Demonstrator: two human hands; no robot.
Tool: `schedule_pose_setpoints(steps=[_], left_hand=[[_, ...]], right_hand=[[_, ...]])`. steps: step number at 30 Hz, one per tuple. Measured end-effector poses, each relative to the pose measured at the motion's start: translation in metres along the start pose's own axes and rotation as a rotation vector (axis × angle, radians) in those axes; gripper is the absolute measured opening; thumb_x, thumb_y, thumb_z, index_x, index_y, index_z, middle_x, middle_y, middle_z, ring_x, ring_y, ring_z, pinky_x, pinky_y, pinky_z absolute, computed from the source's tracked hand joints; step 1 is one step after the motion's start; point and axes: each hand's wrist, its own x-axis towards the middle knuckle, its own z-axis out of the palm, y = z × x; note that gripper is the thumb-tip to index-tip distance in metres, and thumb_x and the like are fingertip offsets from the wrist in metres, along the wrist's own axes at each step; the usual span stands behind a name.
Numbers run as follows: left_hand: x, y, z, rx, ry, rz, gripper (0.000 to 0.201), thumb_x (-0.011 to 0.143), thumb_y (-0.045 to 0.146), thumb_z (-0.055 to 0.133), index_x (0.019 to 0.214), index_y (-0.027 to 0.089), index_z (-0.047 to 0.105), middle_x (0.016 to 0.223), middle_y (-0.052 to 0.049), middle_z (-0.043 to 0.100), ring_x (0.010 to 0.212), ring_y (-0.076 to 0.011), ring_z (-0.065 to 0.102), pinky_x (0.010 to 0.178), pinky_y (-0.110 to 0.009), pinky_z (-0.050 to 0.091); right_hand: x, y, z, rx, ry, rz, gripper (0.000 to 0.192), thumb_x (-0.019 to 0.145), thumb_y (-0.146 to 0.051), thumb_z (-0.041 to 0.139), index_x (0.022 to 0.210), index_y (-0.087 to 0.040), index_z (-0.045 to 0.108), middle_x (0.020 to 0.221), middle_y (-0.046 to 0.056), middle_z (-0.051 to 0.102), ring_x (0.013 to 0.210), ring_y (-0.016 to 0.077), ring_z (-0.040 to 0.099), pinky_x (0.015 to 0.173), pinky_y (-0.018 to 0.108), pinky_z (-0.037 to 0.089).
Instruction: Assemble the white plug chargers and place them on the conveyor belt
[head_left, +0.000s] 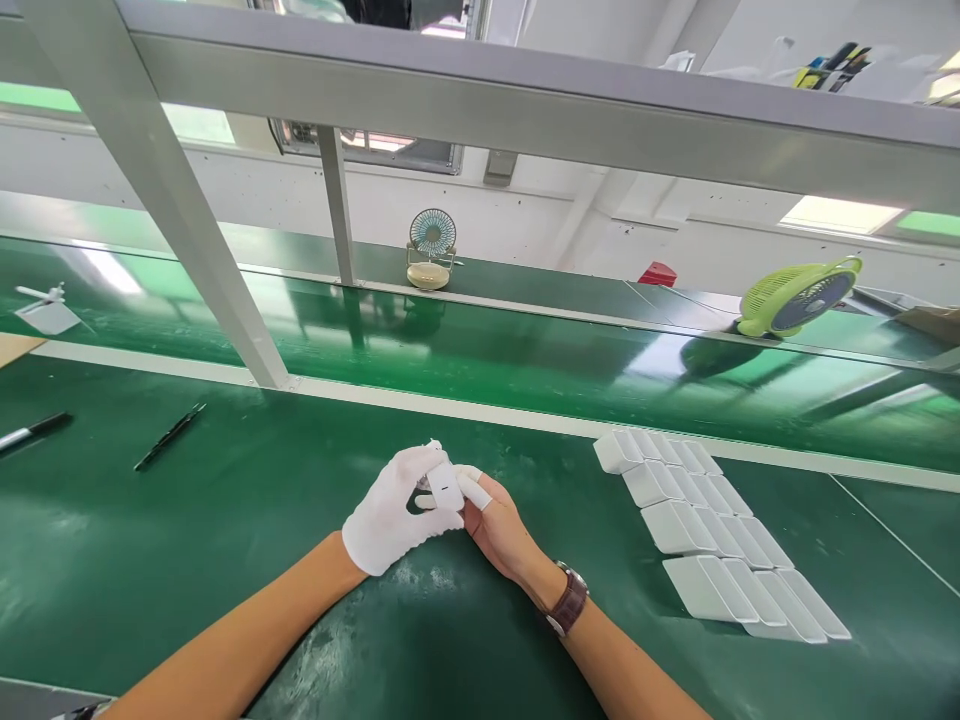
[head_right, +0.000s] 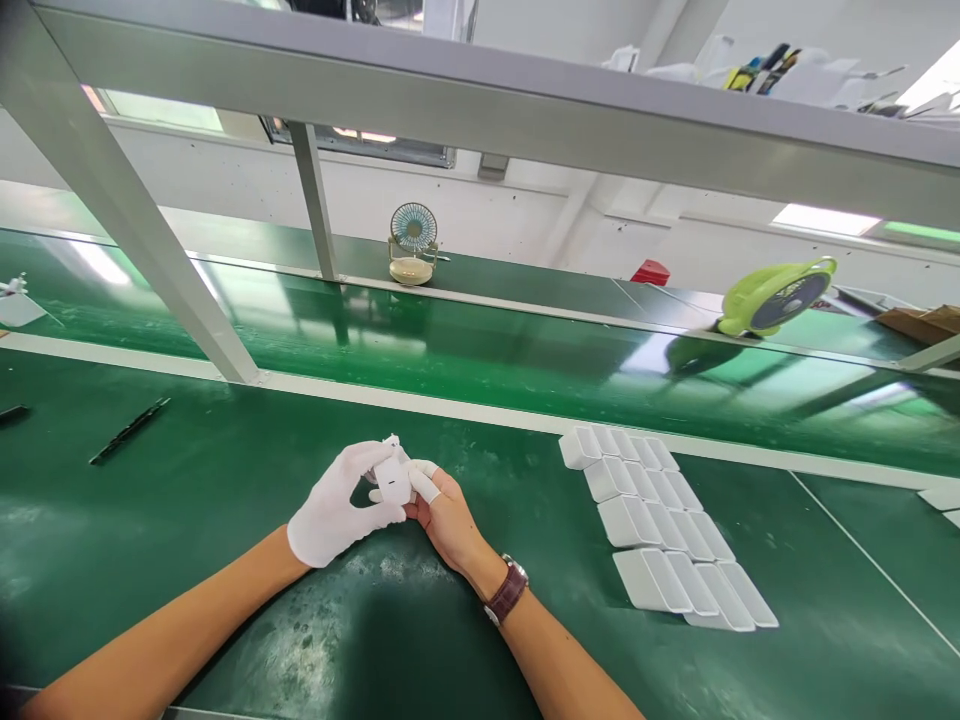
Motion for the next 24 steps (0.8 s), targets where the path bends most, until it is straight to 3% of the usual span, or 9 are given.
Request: schedule_pose_setpoints(steps=[3, 6, 18, 21, 24], left_hand=[[-0.002, -0.004, 0.0, 0.035, -0.014, -0.002, 0.072, 0.07, 0.031, 0.081, 0.132, 0.027, 0.045, 0.126, -0.011, 0.06, 0.115, -0.0313, 0.062, 0.095, -0.048, 0.053], [-0.003, -0.005, 0.001, 0.041, 0.005, 0.032, 0.07, 0.073, 0.029, 0.079, 0.133, 0.028, 0.044, 0.123, -0.011, 0.061, 0.111, -0.0299, 0.064, 0.093, -0.047, 0.054], [-0.003, -0.007, -0.001, 0.062, -0.039, 0.005, 0.069, 0.074, 0.032, 0.078, 0.133, 0.028, 0.043, 0.12, -0.01, 0.061, 0.112, -0.0305, 0.063, 0.095, -0.049, 0.053], [0.0, -0.003, -0.001, 0.032, -0.01, 0.039, 0.066, 0.076, 0.027, 0.075, 0.133, 0.027, 0.042, 0.122, -0.011, 0.061, 0.112, -0.0291, 0.063, 0.094, -0.047, 0.054], [0.002, -0.006, 0.0, 0.022, 0.009, 0.013, 0.059, 0.077, 0.02, 0.071, 0.129, 0.025, 0.044, 0.124, -0.012, 0.06, 0.114, -0.0278, 0.063, 0.096, -0.046, 0.053]], right_hand=[[0.0, 0.003, -0.001, -0.154, 0.019, -0.05, 0.036, 0.099, -0.048, 0.044, 0.109, -0.022, 0.067, 0.085, 0.006, 0.074, 0.086, 0.0262, 0.074, 0.07, 0.04, 0.06], [0.001, 0.006, -0.001, -0.269, 0.042, -0.109, 0.036, 0.1, -0.047, 0.044, 0.109, -0.023, 0.069, 0.083, 0.005, 0.075, 0.085, 0.0259, 0.074, 0.071, 0.04, 0.06], [0.0, 0.005, -0.001, -0.383, 0.03, -0.156, 0.037, 0.102, -0.048, 0.042, 0.109, -0.023, 0.069, 0.082, 0.005, 0.075, 0.087, 0.025, 0.073, 0.072, 0.04, 0.06], [0.0, 0.009, -0.003, -0.325, 0.002, -0.135, 0.036, 0.102, -0.047, 0.04, 0.114, -0.024, 0.066, 0.09, 0.006, 0.076, 0.09, 0.0254, 0.074, 0.073, 0.04, 0.061], [0.001, 0.011, -0.009, -0.321, 0.099, -0.259, 0.027, 0.099, -0.043, 0.05, 0.118, -0.026, 0.06, 0.11, 0.008, 0.073, 0.099, 0.0249, 0.072, 0.079, 0.04, 0.061]])
